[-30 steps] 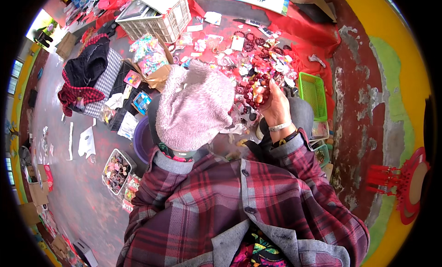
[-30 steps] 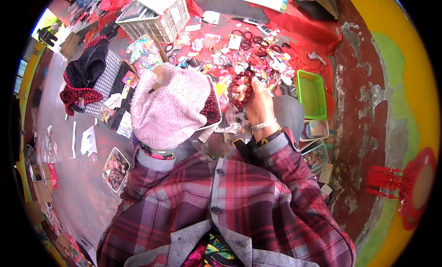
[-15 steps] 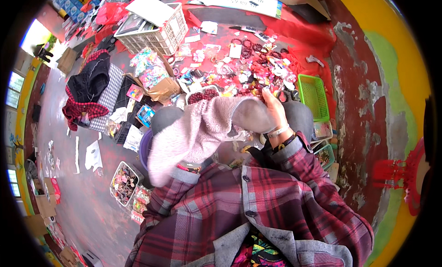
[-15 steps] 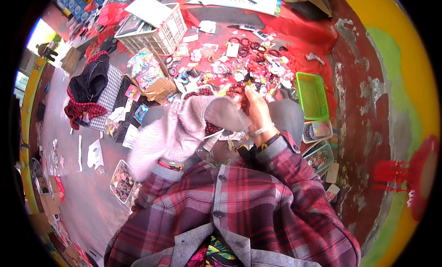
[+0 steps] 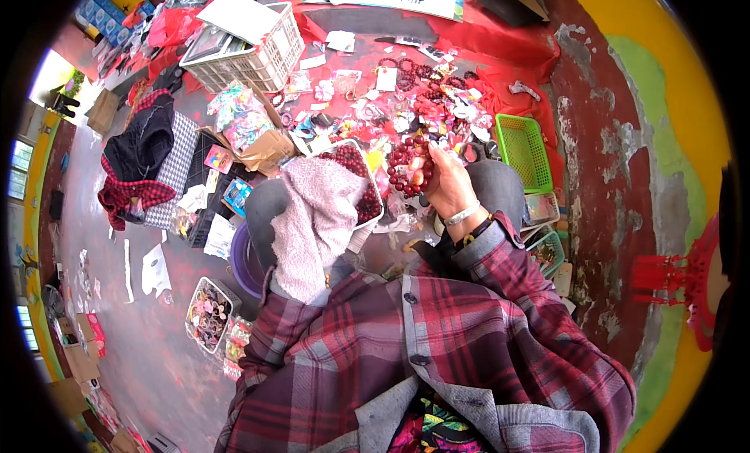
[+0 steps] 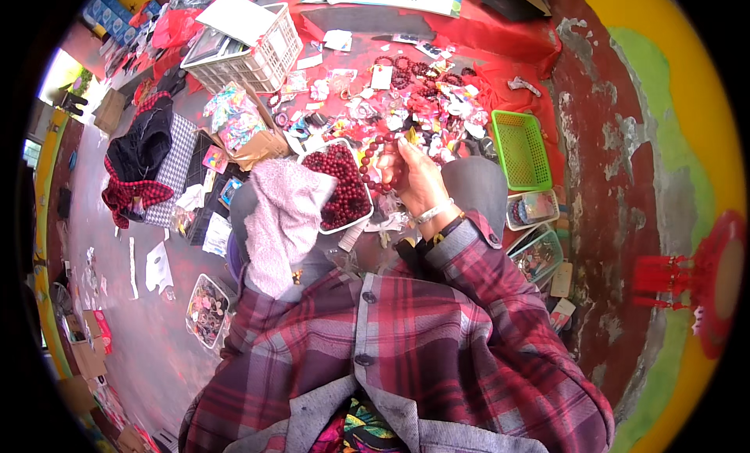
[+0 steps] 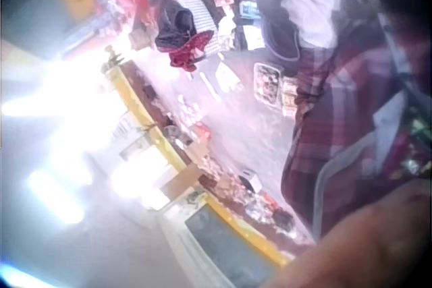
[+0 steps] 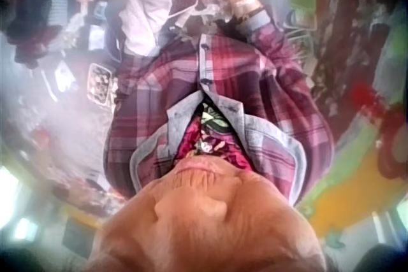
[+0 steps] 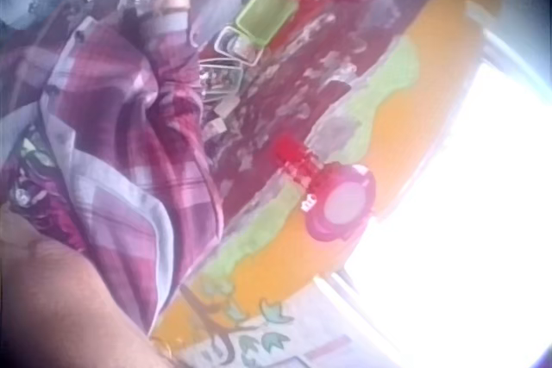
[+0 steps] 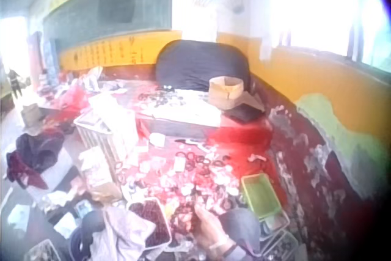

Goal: The person sits on the ground and cleans a red beaded bracelet using a white cloth. They hold the bracelet in one hand and wipe it with the cloth in the other, rotating the bracelet to clean different sections.

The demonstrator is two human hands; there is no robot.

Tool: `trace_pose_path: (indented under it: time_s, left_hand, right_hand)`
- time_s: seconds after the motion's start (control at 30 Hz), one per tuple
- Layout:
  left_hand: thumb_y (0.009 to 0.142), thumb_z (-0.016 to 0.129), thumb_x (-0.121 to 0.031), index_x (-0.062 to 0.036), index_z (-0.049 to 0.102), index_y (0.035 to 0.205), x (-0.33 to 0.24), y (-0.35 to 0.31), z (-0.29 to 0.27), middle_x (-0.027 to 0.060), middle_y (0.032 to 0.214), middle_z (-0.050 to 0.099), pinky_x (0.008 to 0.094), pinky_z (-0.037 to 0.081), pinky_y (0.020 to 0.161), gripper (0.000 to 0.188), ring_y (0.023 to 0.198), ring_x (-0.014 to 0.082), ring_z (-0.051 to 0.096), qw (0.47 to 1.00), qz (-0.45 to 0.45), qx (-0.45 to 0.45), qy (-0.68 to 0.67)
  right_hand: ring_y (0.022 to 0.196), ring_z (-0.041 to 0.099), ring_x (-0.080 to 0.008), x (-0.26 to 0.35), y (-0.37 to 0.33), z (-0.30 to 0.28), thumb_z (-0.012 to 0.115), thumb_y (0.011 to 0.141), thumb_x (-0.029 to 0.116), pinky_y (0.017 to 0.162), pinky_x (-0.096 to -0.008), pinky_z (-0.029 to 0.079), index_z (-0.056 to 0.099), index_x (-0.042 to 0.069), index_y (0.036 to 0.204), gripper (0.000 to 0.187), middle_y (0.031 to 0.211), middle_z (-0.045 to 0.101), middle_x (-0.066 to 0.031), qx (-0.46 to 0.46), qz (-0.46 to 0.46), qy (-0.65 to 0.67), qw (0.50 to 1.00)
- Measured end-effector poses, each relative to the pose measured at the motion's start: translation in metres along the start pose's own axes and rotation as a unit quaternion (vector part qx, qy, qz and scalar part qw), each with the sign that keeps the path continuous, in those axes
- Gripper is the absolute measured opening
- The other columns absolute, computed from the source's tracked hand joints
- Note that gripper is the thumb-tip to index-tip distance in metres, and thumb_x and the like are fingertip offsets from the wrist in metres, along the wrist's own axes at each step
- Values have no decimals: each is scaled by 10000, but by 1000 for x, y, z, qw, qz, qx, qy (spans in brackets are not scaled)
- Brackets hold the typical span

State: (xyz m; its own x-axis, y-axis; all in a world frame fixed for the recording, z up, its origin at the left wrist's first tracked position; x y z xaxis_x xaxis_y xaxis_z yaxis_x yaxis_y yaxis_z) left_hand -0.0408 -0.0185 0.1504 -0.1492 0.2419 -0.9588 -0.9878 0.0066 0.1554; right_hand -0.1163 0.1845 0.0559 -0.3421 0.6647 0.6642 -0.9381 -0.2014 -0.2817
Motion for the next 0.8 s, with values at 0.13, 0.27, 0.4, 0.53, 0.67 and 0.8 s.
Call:
trace_pose_path:
  time_s: [0.13, 0.27, 0.4, 0.53, 0.67, 0.8]
  left_hand:
    - [838, 570, -166, -139, 591, 1071, -12, 9, 9, 59, 1157, 538, 390, 385, 947, 235, 1115, 226, 520, 965, 21, 56, 255]
    - [850, 560, -168, -110, 573, 1071, 1, 15, 12, 77, 1128, 553, 377, 415, 901, 228, 1057, 231, 547, 959, 30, 73, 271]
    - [870, 538, -169, -77, 531, 1101, 22, 17, 10, 98, 1113, 563, 363, 448, 845, 249, 990, 230, 575, 969, 28, 85, 232]
    - [889, 516, -171, -44, 488, 1131, 49, 9, 7, 118, 1097, 572, 348, 481, 789, 275, 924, 230, 603, 976, 24, 98, 191]
    - [834, 566, -74, -6, 527, 1029, 32, 10, 34, 110, 955, 589, 348, 492, 730, 209, 861, 224, 612, 980, -43, 156, 115]
    - [801, 569, -29, -9, 561, 882, 37, 7, 37, 52, 713, 586, 336, 494, 653, 84, 693, 202, 605, 978, 33, 100, 181]
  right_hand:
    - [622, 555, -176, -1, -3, 6, 514, 937, 254, 560, -270, 436, 569, 18, 1006, 252, 752, 618, -80, 39, 34, 77, 996]
    - [722, 570, -160, 2, -8, 15, 500, 944, 313, 636, -297, 482, 533, 8, 1028, 318, 818, 601, -81, 35, 41, 95, 994]
    - [756, 613, -189, 6, -25, 46, 492, 947, 316, 669, -324, 507, 532, 14, 1040, 318, 852, 625, -110, 153, 76, 99, 980]
    - [691, 631, -209, -2, -41, 71, 453, 962, 323, 601, -324, 519, 526, 34, 1043, 309, 853, 636, -116, 210, 100, 30, 972]
    - [704, 626, -209, -17, -50, 84, 405, 978, 338, 606, -300, 517, 508, 49, 1015, 309, 890, 632, -167, 218, 139, -41, 965]
    - [629, 619, -158, -20, -43, 76, 418, 975, 344, 508, -241, 486, 500, 60, 995, 296, 855, 640, -109, 171, 87, -137, 972]
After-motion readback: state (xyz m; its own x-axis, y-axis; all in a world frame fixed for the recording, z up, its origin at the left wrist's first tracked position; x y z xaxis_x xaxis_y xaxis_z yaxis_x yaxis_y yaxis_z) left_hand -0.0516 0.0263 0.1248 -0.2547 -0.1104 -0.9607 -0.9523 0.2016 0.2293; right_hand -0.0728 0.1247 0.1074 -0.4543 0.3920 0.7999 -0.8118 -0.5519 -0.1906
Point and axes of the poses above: each hand's wrist, its own y-axis towards the middle knuckle, its own z-axis out of the palm, x = y × z, the point moved 7 cm from there along y, towards the middle knuckle
